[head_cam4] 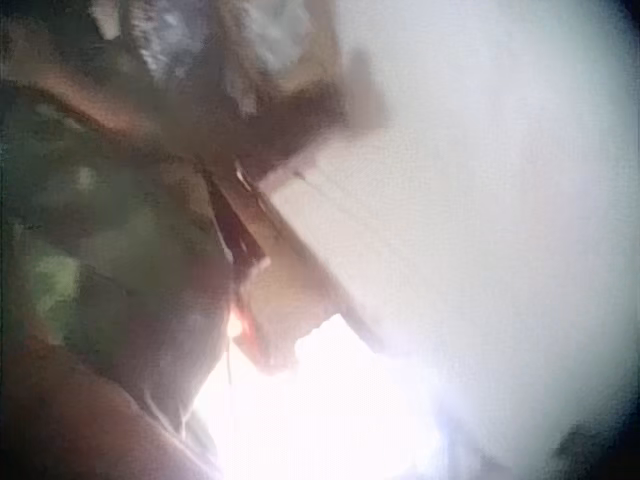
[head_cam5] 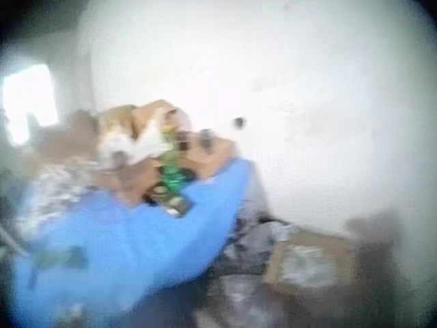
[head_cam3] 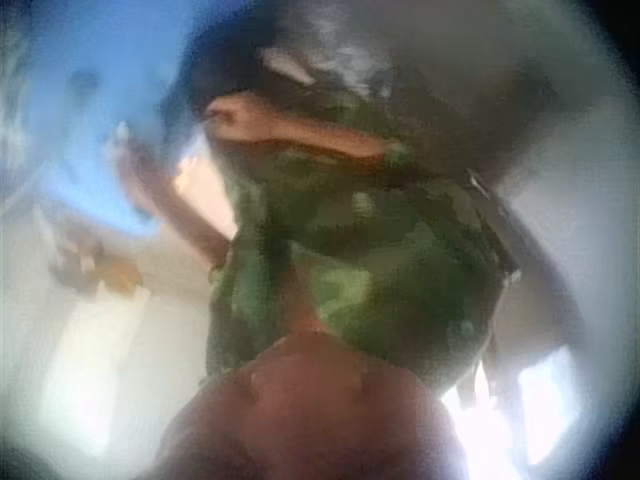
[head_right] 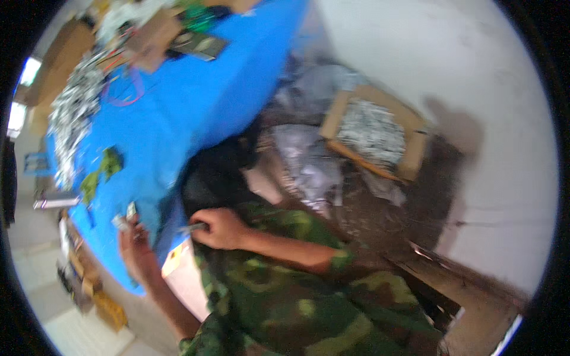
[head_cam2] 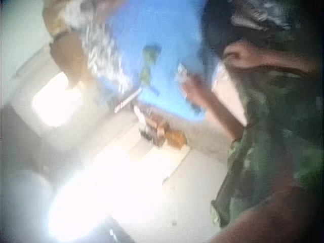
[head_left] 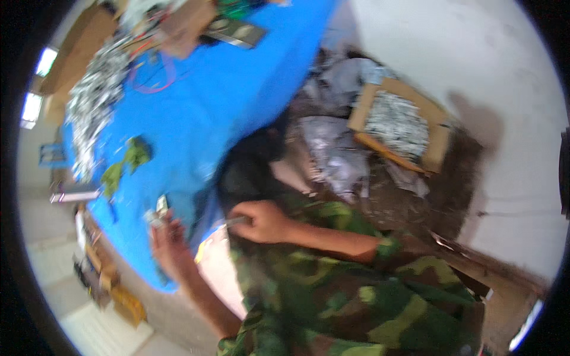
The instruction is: The person uses pliers to pull a metal pin from a small cylindrical component, removes internal parts by hand, and затем uses a screwdriver to push and separate the inner casing.
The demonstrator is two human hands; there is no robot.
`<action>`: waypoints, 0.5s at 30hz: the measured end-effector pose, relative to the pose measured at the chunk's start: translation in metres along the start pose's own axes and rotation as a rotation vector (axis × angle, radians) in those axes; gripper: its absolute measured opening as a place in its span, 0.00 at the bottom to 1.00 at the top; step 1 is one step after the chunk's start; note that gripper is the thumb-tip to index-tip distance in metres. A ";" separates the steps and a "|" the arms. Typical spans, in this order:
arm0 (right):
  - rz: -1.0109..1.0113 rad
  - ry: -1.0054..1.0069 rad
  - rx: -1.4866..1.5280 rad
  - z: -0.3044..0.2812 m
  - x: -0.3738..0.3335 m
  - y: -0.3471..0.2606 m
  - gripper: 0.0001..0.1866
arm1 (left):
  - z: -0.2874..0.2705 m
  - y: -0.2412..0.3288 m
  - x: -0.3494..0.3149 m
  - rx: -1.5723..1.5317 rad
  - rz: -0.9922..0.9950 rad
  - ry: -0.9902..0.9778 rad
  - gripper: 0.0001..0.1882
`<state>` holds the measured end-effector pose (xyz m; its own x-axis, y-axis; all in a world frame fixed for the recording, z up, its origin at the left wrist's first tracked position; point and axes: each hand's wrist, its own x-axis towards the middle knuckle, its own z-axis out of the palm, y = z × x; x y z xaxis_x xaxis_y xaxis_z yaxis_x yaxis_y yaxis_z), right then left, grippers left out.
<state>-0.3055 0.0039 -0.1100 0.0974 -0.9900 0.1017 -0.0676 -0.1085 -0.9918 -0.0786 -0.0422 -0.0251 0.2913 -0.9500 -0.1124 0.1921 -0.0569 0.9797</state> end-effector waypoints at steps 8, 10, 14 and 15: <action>-0.215 0.125 -0.065 0.017 0.002 0.043 0.15 | 0.169 0.010 -0.082 0.496 0.319 -0.579 0.30; -0.175 0.093 -0.196 0.011 -0.002 0.038 0.14 | 0.204 0.030 -0.107 0.758 0.594 -0.629 0.39; 0.003 0.022 -0.070 0.007 0.001 0.036 0.15 | 0.168 0.014 -0.090 0.602 0.334 -0.473 0.32; 0.015 0.040 0.016 0.001 -0.001 0.023 0.15 | 0.153 0.013 -0.084 0.618 0.304 -0.432 0.30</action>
<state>-0.3060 0.0026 -0.1335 0.0567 -0.9944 0.0893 -0.0525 -0.0923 -0.9944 -0.2439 -0.0100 0.0221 -0.1645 -0.9787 0.1231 -0.4260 0.1831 0.8860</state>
